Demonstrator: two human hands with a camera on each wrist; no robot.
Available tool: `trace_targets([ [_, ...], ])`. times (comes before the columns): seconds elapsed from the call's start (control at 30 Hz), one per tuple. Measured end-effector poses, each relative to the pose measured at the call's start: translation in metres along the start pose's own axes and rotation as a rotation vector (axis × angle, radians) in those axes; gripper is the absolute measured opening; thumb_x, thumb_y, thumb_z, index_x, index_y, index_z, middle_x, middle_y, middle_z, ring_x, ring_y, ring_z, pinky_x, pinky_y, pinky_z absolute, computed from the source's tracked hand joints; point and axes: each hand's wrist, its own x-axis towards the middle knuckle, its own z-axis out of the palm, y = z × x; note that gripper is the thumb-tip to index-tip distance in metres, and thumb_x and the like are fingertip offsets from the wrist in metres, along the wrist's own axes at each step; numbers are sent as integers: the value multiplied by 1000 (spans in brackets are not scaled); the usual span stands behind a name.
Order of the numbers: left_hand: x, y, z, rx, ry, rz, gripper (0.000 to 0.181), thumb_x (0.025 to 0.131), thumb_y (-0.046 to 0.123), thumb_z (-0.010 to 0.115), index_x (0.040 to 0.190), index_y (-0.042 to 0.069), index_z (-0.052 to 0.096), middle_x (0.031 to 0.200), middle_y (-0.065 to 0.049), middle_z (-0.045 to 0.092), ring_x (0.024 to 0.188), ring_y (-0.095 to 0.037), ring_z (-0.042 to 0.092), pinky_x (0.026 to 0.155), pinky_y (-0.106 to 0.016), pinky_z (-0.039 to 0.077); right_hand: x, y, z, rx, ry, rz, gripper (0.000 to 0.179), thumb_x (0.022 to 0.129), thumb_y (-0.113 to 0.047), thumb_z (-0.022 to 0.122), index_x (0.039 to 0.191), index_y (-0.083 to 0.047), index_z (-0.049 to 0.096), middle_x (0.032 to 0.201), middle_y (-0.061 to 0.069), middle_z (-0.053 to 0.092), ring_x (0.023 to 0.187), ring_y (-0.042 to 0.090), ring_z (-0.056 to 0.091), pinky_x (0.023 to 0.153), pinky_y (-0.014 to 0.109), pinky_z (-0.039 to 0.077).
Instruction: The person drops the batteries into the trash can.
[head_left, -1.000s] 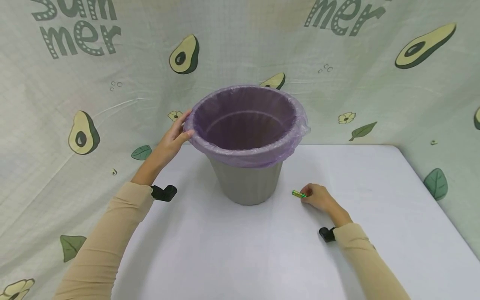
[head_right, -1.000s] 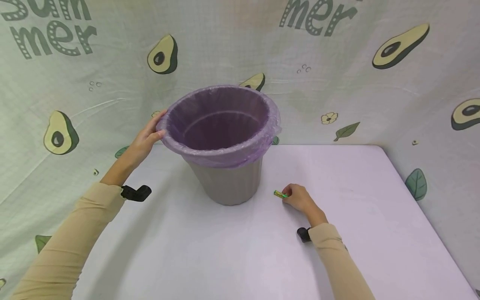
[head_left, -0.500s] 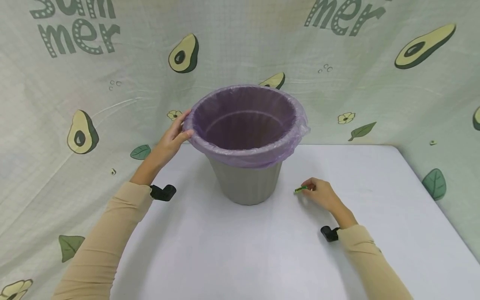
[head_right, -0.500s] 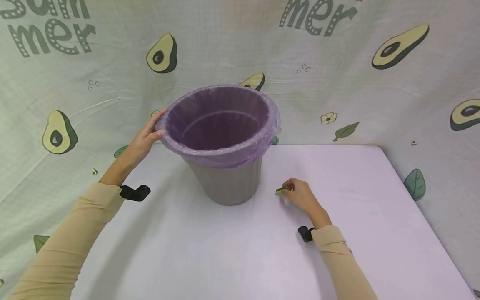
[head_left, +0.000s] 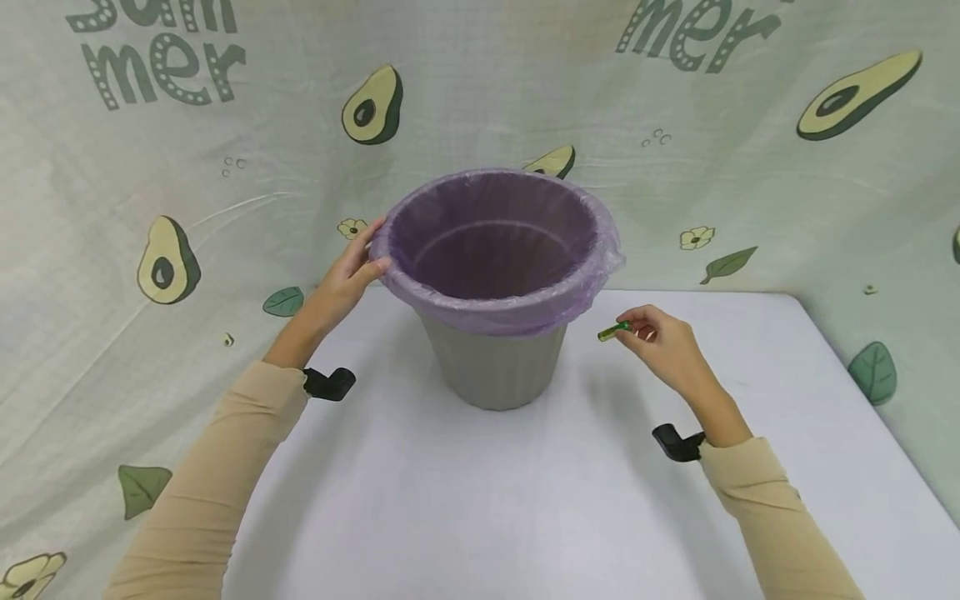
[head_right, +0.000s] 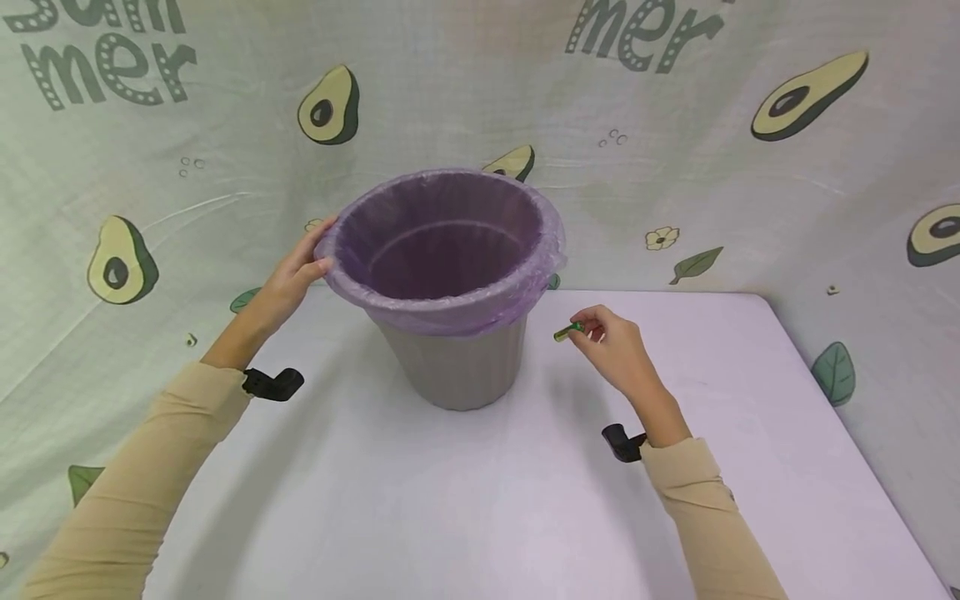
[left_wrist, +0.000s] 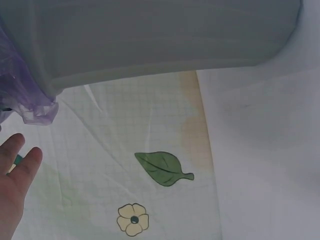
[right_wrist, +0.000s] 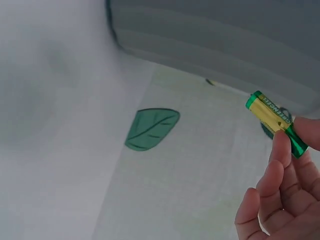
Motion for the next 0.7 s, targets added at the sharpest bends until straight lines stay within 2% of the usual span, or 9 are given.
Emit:
trace_targets([
  [0.1,1,-1,0,-5,-3,4,61,96,12,39,150,12,13,155,-9,16,140,-28,22,110,-46,24,3,-12,-11,0,33,-29,23,90,-19,59,106,-3,63,85,10,61,75,12,48,64,19,38],
  [0.3,0,0,0,-4,4,14,60,95,10,39,150,11,14,154,-10,17,139,-29,23,103,-25,32,8,-37,-33,12,124,-75,24,92,-17,53,109,-2,62,89,12,62,76,-1,46,70,18,37],
  [0.4,0,1,1,-2,3,20,60,96,10,39,150,10,14,154,-10,17,140,-29,23,106,-27,31,11,-50,-44,25,188,-68,23,91,-16,52,107,-3,63,88,10,61,75,-4,45,72,17,37],
  [0.5,0,2,1,-3,0,22,60,96,10,39,150,11,14,155,-9,17,140,-29,22,110,-41,26,14,-61,-54,43,248,-57,22,90,-16,53,105,-5,65,85,-1,60,75,-3,46,72,16,36],
  [0.6,0,0,1,-5,0,22,60,95,11,39,150,10,14,154,-10,17,140,-29,22,110,-38,27,16,-71,-63,48,297,-51,21,89,-16,54,103,-6,66,79,-17,56,75,-2,47,72,15,36],
  [0.7,0,0,2,-5,2,17,60,95,11,39,150,11,14,154,-10,17,140,-29,23,104,-25,31,19,-81,-71,51,333,-54,20,88,-15,55,102,-7,67,75,-27,51,74,-2,47,72,15,35],
])
